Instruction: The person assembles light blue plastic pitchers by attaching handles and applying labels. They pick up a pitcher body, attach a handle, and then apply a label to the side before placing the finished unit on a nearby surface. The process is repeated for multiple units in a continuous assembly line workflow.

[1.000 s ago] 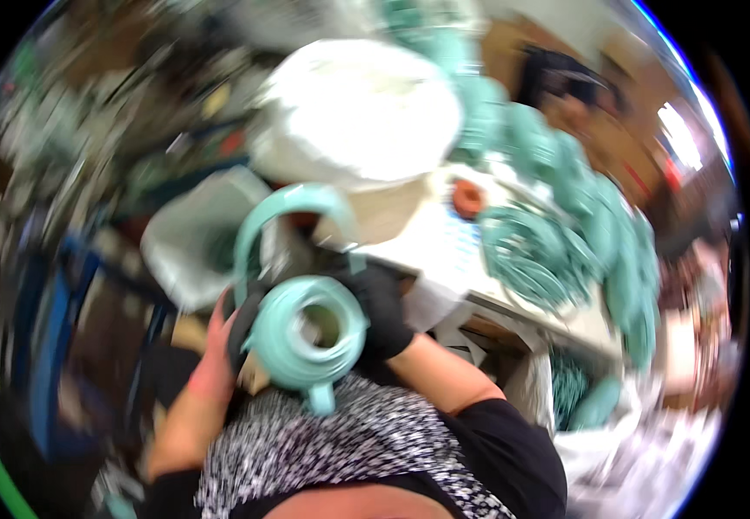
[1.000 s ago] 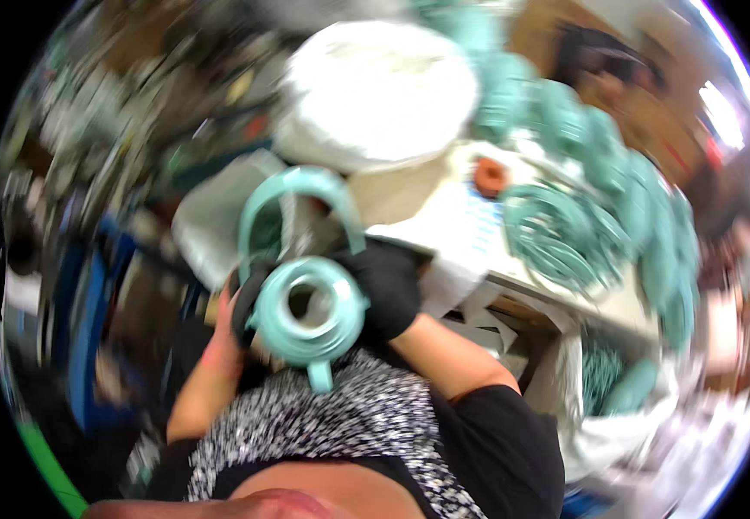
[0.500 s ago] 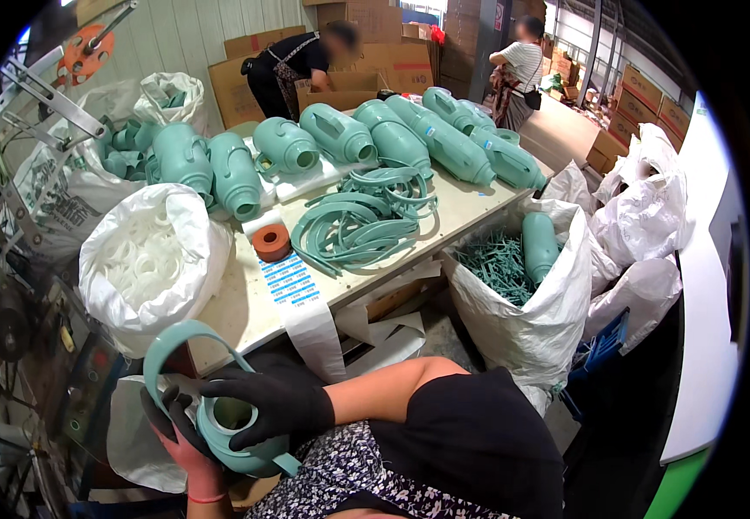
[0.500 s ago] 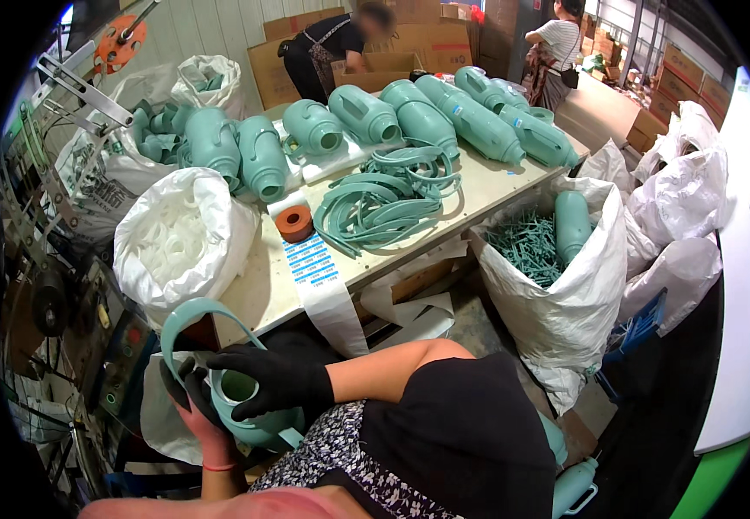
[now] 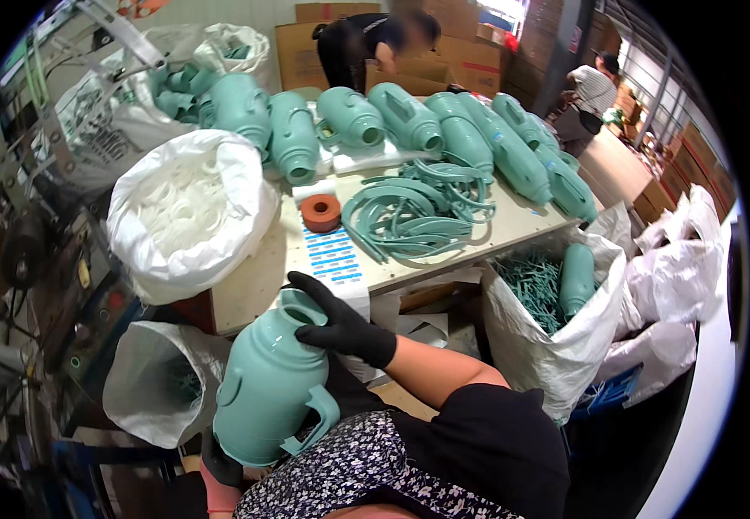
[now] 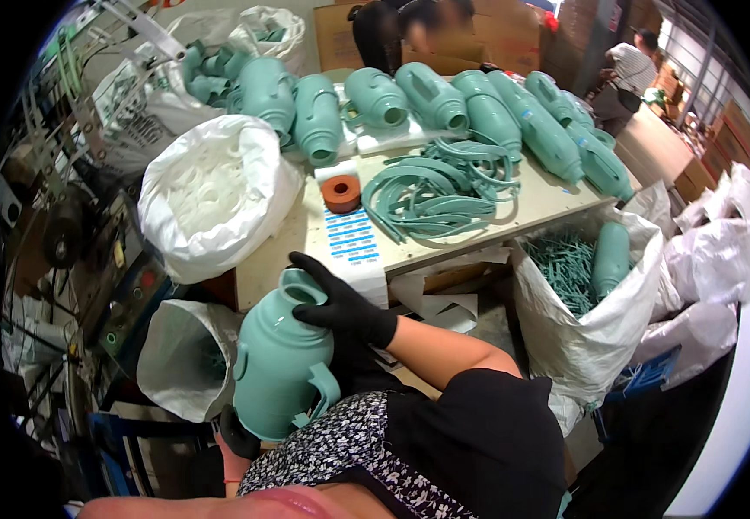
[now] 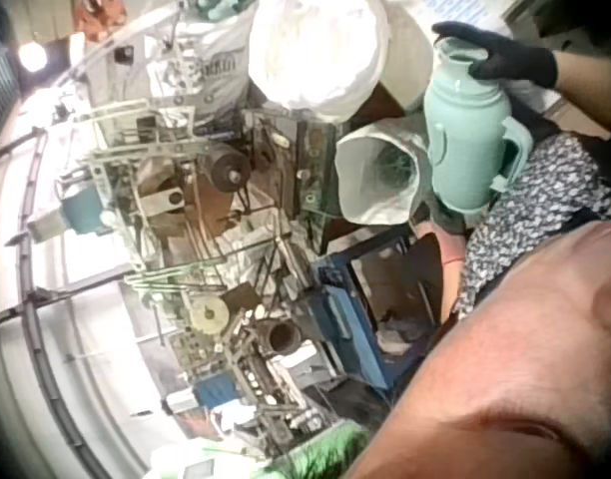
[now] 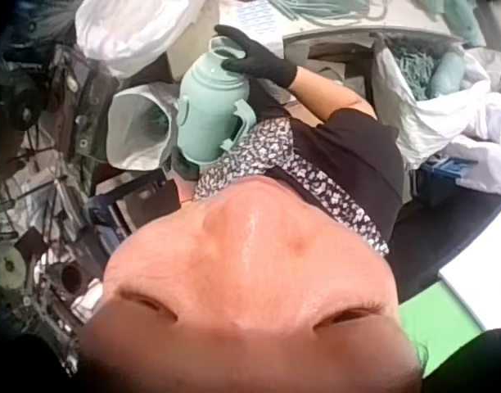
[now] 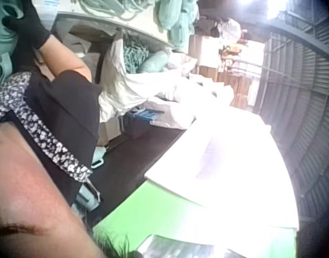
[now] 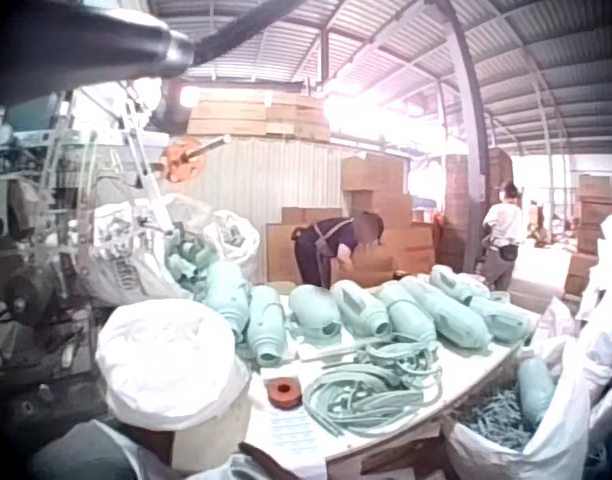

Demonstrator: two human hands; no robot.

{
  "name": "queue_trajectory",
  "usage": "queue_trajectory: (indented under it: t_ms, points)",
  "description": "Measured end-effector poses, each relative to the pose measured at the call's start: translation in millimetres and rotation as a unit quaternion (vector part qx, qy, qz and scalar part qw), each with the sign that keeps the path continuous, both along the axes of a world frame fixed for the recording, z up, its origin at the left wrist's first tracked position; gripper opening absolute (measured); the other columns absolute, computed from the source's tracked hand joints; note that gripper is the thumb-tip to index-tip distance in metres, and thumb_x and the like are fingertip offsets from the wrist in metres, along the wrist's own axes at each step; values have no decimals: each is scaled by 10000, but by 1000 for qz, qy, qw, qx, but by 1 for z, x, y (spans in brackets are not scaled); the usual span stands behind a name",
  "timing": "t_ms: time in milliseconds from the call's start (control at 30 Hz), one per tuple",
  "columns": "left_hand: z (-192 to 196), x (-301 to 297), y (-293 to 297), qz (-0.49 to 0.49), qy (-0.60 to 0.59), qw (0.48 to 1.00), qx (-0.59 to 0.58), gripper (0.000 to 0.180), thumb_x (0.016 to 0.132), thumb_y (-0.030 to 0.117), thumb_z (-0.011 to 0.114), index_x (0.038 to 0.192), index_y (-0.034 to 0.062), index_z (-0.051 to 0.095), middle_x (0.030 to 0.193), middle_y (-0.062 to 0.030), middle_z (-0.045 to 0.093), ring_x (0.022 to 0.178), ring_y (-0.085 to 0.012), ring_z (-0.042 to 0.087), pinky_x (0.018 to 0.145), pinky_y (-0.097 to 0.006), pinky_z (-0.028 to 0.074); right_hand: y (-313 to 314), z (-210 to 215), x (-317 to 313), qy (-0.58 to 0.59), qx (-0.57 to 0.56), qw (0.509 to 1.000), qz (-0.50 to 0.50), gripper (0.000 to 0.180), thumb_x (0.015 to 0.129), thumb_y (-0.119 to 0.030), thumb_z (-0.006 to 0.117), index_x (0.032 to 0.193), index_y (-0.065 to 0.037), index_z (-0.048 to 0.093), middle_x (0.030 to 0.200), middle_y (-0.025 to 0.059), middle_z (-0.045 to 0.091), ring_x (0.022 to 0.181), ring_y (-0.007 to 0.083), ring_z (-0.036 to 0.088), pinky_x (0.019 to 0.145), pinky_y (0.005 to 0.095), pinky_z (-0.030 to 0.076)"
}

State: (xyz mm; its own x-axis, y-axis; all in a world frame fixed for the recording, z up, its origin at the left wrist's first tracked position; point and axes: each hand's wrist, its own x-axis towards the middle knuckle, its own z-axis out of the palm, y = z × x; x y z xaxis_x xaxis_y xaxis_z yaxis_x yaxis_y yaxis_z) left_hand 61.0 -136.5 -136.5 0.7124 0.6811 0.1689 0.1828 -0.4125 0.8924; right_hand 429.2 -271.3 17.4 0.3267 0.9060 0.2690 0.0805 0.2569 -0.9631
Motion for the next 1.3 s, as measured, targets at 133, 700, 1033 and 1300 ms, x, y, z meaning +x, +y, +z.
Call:
queue_trajectory:
  t_ms: [133, 700, 1033, 1300]
  points:
    - [74, 19, -16, 169, 38, 981, 90, 427, 992, 177, 370, 1327, -83, 422, 1373, -217, 465, 1236, -329, 490, 1023, -405, 400, -6, -26, 23, -185, -30, 980, -72, 717, 863, -237, 671, 1451, -59, 301, 1365, 133, 432, 1245, 217, 430, 1068, 345, 325]
    - [85, 50, -20, 80, -57, 968, -232, 348, 925, 46, 492, 1256, -58, 493, 1205, -203, 570, 1156, -275, 540, 973, -358, 441, 49, 20, 222, 13, 130, 923, -362, 605, 865, -320, 670, 1341, -73, 391, 1199, 170, 559, 1057, 340, 571, 827, 431, 496]
    - [88, 23, -38, 149, -105, 944, -276, 341, 933, 39, 466, 1260, -54, 491, 1250, -189, 538, 1143, -259, 556, 999, -336, 444, 158, 9, 233, 206, 138, 929, -276, 575, 923, -217, 554, 1392, -62, 259, 1245, 178, 468, 1117, 322, 531, 858, 436, 531]
    - [95, -24, -78, 233, -36, 945, -226, 371, 944, 127, 526, 1280, -29, 500, 1177, -110, 570, 1038, -190, 578, 904, -313, 470, 113, -79, -117, 218, -120, 957, 150, 490, 945, -176, 558, 1369, 4, 392, 1234, 145, 530, 1093, 209, 528, 940, 312, 443]
